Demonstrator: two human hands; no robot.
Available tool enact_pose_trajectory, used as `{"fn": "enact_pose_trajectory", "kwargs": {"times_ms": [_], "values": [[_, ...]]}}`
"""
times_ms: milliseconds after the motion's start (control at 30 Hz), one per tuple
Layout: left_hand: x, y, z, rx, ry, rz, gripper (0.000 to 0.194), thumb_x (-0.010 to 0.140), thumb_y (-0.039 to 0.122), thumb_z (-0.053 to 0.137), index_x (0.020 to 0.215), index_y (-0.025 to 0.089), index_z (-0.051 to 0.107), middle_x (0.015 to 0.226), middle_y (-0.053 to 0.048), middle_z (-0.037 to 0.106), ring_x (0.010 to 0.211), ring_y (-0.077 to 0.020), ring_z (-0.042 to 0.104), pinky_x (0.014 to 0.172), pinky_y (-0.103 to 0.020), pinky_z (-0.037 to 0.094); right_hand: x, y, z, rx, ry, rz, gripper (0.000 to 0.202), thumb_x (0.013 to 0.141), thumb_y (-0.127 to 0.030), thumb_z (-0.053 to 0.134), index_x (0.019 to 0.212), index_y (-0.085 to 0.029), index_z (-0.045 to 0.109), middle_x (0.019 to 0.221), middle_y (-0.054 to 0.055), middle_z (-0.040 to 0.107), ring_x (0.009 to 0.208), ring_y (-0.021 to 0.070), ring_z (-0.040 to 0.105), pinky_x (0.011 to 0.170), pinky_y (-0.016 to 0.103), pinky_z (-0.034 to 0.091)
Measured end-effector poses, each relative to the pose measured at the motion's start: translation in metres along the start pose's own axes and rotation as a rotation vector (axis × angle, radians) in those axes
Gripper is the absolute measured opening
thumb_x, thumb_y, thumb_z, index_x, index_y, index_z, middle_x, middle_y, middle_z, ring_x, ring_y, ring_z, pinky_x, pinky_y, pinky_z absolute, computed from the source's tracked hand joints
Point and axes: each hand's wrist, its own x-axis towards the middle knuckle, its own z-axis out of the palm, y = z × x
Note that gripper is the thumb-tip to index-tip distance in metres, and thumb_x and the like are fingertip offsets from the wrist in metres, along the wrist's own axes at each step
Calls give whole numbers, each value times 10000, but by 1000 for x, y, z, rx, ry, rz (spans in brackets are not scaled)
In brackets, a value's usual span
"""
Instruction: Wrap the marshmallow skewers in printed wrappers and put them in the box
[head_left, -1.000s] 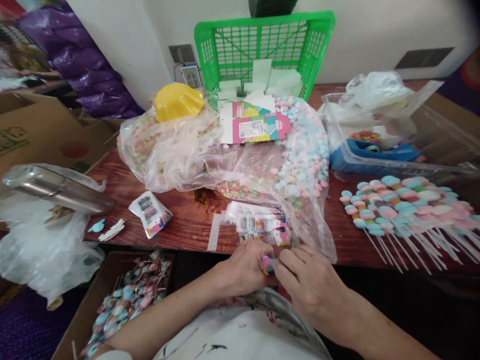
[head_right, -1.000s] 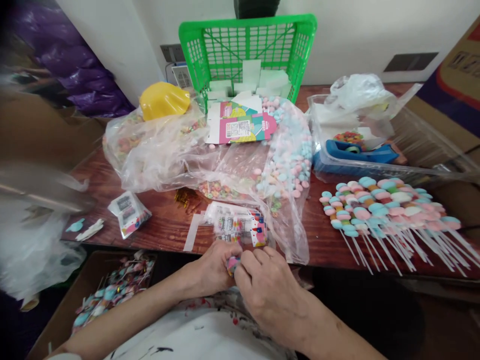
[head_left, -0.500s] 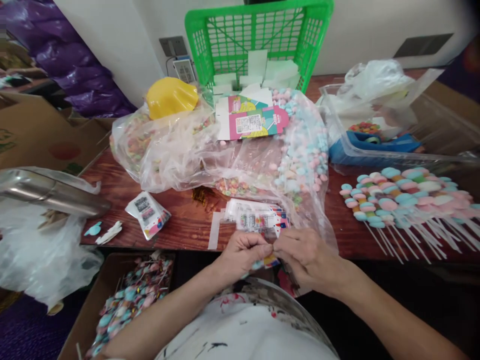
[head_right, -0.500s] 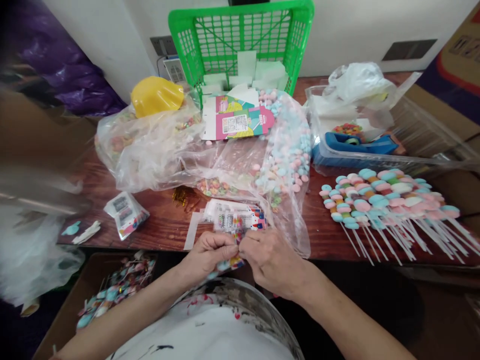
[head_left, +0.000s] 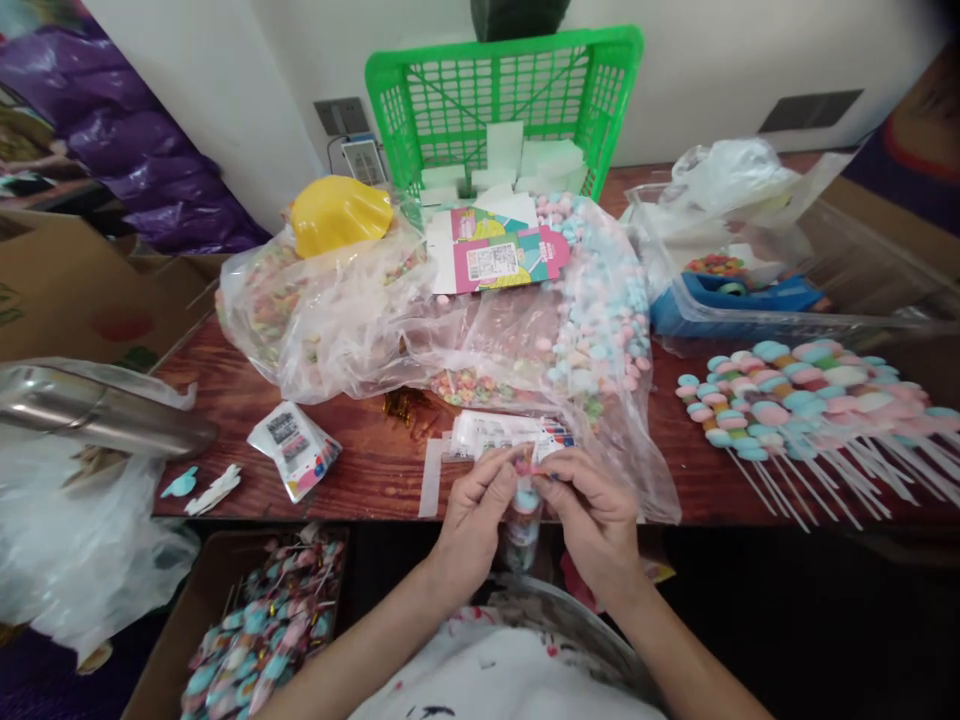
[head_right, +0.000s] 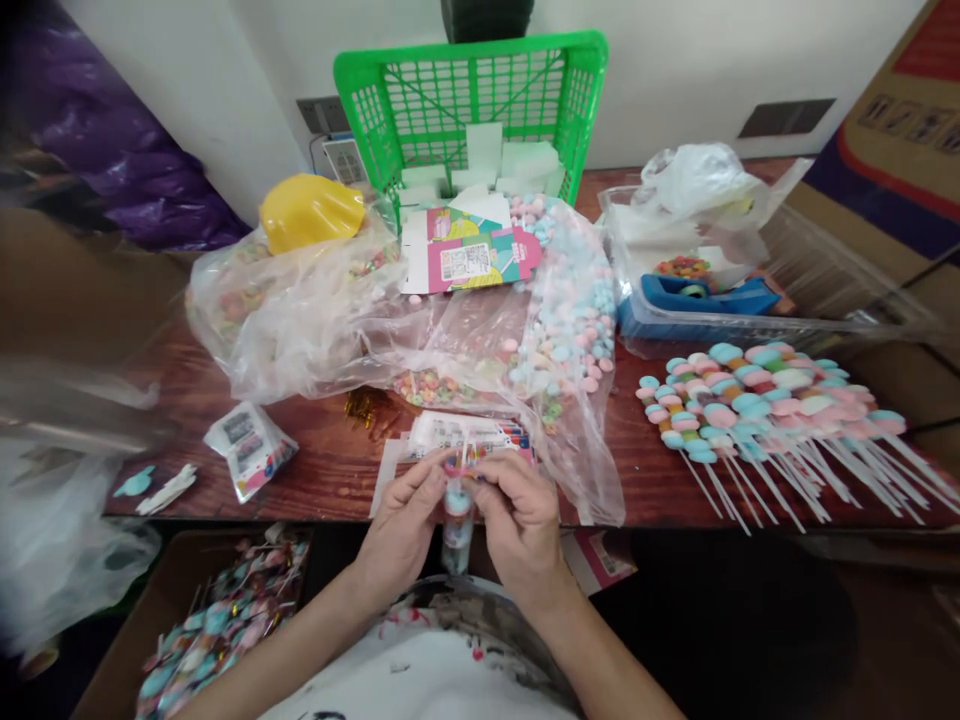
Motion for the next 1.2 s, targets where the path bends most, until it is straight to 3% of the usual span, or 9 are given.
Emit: {"fn": "enact_pose_trajectory", "kwargs": {"times_ms": [133,267,367,500,600,867,967,1067,1200], "values": [[-7,0,-1,7,-80,15,315,895,397,546,765,134,658,767,-26,573,735,-124,514,721,-248,441,-2,9,-3,-82,-18,-91,217,848,-75,559,949,-224,680,835,24,593,739,126,595,647,265,488],[-8,10,-2,144,-127,154,327,905,345,539,679,122,615,700,-15,550,672,-107,502,658,-223,412,-9,14,2,-77,104,-150,281,818,-37,572,961,-257,672,901,25,606,828,151,605,721,310,494],[-8,9,3,0,-159,37,339,901,380,543,678,128,589,611,5,538,563,-88,482,575,-211,394,-11,14,6,-38,121,-170,285,809,-27,574,956,-257,654,979,27,657,915,182,618,831,382,485],[-7,1,15,-319,-135,-175,342,836,453,621,719,135,577,579,20,533,510,-73,457,536,-199,379,-8,12,5,59,104,-20,213,828,-65,577,926,-245,636,1021,38,679,980,197,621,864,389,485],[-8,1,17,-389,-201,-264,373,802,492,646,730,134,571,598,21,522,536,-72,447,565,-204,373,-4,12,2,115,123,40,151,809,-84,608,837,-228,646,882,23,678,866,172,625,792,339,501],[5,14,-8,-36,-393,-261,407,815,522,598,723,128,556,678,9,510,600,-79,435,576,-210,335,-4,24,6,318,142,259,116,780,-131,661,744,-208,583,757,-9,601,617,123,565,542,260,469],[10,12,-14,-105,-417,-311,359,829,479,563,738,132,565,667,-17,580,613,-111,550,582,-216,382,2,19,-6,-41,21,-21,136,816,-106,596,870,-225,635,836,25,641,764,165,596,701,334,501],[12,8,-20,-211,-470,-457,301,764,434,607,712,141,556,553,3,565,444,-109,530,456,-209,353,13,11,-26,-470,-305,-511,348,832,-75,521,1094,-258,660,1151,72,656,1115,262,531,940,472,395],[12,2,-32,-346,-661,-625,352,610,438,738,666,141,558,521,26,521,391,-94,464,433,-231,389,28,10,-40,-541,-625,-755,429,850,-34,432,1221,-183,589,1105,67,691,1159,250,514,989,478,327]]}}
